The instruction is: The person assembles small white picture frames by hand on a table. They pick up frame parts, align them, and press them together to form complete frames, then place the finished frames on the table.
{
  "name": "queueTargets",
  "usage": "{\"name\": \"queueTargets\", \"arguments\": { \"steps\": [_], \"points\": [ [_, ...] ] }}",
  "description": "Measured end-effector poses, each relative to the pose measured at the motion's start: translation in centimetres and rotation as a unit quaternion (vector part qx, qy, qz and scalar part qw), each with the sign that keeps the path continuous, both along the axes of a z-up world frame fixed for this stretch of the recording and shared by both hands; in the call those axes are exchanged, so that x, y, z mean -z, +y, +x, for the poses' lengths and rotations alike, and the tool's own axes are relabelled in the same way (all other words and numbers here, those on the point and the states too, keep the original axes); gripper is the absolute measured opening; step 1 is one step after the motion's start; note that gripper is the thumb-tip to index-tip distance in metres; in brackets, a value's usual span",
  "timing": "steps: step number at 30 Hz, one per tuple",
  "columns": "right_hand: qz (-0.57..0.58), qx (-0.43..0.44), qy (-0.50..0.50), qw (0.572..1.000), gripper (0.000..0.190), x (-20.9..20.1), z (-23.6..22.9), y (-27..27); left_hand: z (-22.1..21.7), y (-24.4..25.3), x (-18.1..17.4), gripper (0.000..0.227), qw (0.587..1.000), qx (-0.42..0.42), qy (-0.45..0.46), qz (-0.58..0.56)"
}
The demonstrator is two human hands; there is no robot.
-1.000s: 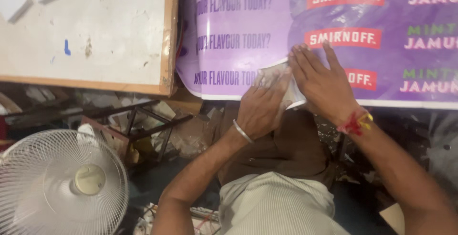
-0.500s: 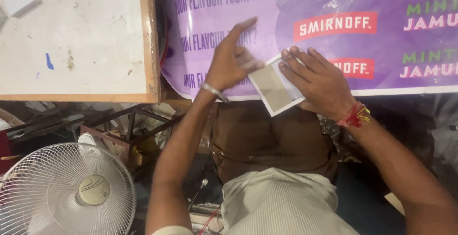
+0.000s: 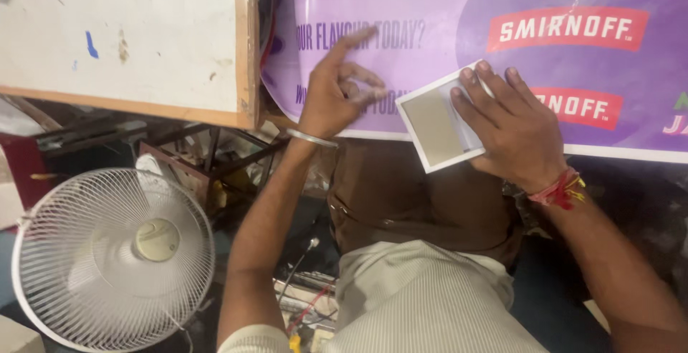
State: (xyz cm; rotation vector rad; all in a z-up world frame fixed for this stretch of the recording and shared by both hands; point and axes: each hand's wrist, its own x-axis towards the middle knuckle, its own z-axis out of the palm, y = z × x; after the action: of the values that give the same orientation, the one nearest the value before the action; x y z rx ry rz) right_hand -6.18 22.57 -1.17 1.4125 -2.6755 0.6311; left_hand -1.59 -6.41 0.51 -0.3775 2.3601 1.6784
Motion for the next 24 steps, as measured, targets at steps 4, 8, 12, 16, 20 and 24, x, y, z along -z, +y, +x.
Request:
{"name": "queueTargets", "arguments": {
  "steps": [4, 8, 12, 16, 20, 24],
  "points": [
    [0.028, 0.007, 0.019, 0.999, 0.061, -0.2, 0.1, 0.1, -0.2, 0.9, 0.3, 0.072, 0.999, 0.018, 0.043, 0.021],
    [0.008, 0.006, 0.004, 1.0, 0.065, -0.3, 0.2, -0.2, 0.0, 2.0, 0.5, 0.061, 0.996, 0.048, 0.065, -0.04],
    [0.026, 0.009, 0.005, 1.0, 0.068, -0.2, 0.4, 0.0, -1.6, 2.1, 1.0, 0.047, 0.994, 0.069, 0.044, -0.073],
    [0.018, 0.018, 0.003, 1.0, 0.073, -0.3, 0.8, -0.2, -2.1, 2.5, 0.9, 0.043, 0.996, 0.054, 0.024, -0.06],
    [0.017, 0.038, 0.012, 0.999, 0.075, -0.2, 1.3, -0.2, 2.3, 5.2, 0.7, 0.037, 0.869, 0.023, 0.322, -0.375],
    [0.018, 0.046, -0.002, 0.999, 0.08, 0.4, 1.6, 0.0, 6.0, 5.3, 2.0, 0.057, 0.832, 0.089, 0.329, -0.437]
  ]
}}
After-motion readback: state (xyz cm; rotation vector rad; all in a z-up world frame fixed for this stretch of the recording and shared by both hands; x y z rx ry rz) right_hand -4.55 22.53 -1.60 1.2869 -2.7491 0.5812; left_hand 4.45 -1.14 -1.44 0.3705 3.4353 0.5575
